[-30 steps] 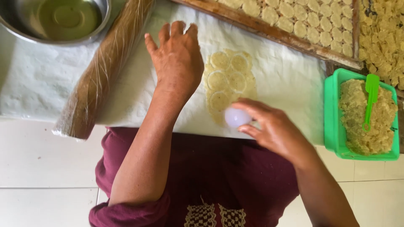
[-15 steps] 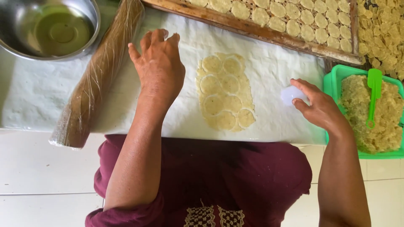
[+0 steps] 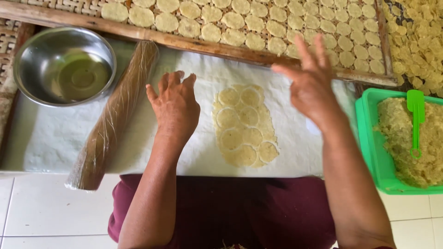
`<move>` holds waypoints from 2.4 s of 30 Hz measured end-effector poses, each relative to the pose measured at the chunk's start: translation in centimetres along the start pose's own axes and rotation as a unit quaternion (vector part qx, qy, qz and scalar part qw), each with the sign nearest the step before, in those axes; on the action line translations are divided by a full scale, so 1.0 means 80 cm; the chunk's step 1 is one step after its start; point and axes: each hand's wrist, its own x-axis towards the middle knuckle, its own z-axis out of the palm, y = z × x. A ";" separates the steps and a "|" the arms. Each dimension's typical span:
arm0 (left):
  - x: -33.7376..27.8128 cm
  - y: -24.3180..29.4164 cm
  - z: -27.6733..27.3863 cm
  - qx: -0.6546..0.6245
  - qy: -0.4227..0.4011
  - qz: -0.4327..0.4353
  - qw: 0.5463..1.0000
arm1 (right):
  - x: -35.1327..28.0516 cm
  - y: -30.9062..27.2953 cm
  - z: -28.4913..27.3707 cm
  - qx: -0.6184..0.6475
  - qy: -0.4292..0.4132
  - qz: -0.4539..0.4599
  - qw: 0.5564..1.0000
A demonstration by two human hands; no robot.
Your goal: Shaping small pieces of dough into flat discs and placing them on a bamboo drying rack.
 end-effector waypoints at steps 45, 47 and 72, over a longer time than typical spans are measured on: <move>-0.001 0.143 0.001 -0.547 0.131 0.058 0.825 | -0.050 -0.168 0.025 0.757 0.037 -0.055 0.649; -0.020 0.147 0.010 -0.541 0.124 0.103 0.825 | -0.032 -0.147 0.030 0.758 0.056 -0.049 0.648; -0.008 -0.002 0.066 0.090 -0.102 0.153 0.979 | -0.011 -0.048 0.022 0.701 -0.018 0.067 0.710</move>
